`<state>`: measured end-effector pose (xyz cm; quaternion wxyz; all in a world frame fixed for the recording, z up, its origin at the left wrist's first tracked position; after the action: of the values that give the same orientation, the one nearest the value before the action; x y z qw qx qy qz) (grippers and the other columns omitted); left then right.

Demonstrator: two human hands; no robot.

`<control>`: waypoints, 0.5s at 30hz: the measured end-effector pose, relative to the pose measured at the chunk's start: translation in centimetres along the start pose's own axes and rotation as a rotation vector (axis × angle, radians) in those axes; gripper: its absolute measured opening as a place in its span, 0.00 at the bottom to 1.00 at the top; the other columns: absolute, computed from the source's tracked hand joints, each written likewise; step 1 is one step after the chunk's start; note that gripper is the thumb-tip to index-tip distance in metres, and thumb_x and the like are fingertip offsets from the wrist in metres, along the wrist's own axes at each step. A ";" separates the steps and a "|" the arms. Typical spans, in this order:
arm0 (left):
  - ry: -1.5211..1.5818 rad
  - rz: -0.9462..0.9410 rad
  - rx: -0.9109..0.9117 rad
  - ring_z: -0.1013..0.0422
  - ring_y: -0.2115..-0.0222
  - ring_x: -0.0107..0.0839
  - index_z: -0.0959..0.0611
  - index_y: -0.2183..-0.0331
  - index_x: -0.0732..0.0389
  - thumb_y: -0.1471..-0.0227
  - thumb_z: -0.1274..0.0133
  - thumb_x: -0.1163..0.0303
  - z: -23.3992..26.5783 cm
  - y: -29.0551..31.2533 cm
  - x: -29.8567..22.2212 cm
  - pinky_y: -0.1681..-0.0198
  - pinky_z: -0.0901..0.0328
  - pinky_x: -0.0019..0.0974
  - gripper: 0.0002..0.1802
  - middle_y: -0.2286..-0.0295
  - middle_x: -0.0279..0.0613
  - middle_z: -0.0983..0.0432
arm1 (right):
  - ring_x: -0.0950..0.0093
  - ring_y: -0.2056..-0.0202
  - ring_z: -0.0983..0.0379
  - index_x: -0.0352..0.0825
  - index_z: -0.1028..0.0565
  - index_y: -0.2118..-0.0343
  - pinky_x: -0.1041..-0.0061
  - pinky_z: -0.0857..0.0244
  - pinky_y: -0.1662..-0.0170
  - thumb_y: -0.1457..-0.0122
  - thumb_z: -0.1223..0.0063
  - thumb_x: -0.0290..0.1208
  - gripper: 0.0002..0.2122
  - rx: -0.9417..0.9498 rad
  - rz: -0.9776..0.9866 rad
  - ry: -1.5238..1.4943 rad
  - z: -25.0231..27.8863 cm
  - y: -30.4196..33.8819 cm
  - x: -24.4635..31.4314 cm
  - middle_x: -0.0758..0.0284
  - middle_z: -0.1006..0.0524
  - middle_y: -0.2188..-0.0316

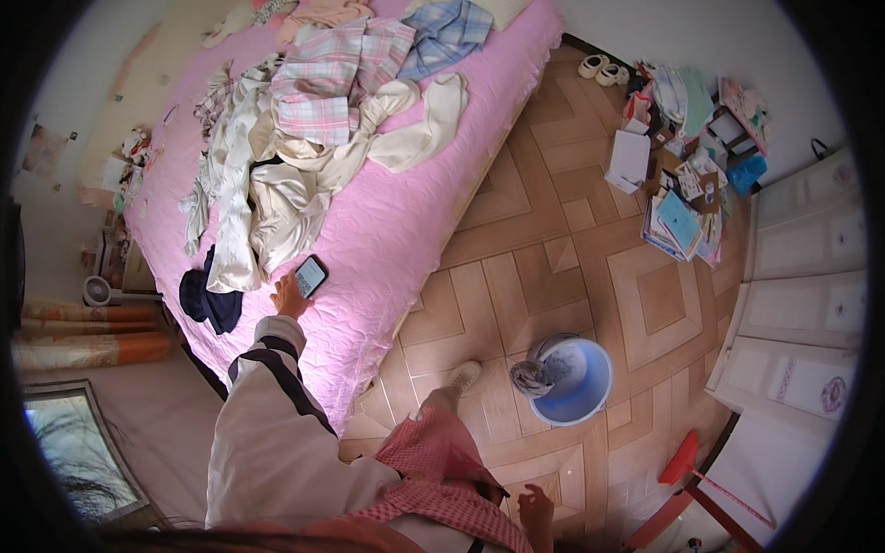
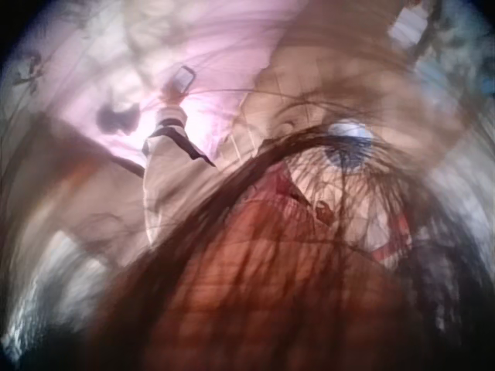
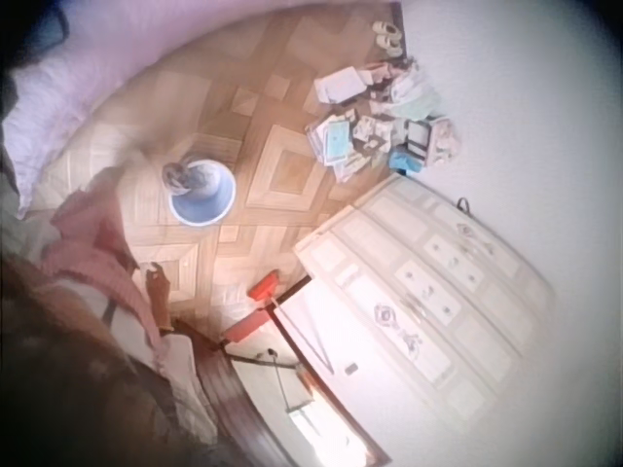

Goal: The person cleans the window frame using a cloth and a toothbrush. They wipe the frame, then scrub the grooves with the toothbrush while holding the cloth in the other hand.

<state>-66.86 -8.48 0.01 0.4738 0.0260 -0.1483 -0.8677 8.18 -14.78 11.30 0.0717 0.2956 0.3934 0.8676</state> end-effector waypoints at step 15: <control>0.115 -0.435 -0.270 0.38 0.47 0.50 0.31 0.42 0.60 0.57 0.36 0.62 -1.3 7.9 -6.2 0.48 0.39 0.55 0.41 0.48 0.54 0.34 | 0.64 0.75 0.21 0.36 0.22 0.56 0.63 0.27 0.69 0.46 0.42 0.35 0.15 -0.003 -0.024 -0.011 0.6 -3.1 2.7 0.58 0.19 0.75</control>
<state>-56.83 -7.65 0.38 0.2829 0.0433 0.0050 -0.9581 6.00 -11.30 10.62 0.0847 0.2954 0.3953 0.8656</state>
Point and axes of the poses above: each hand's wrist, its own y-axis away from the middle knuckle, its own z-axis out of the back of the hand, x = y × z, the point moved 3 cm from there along -y, towards the middle knuckle
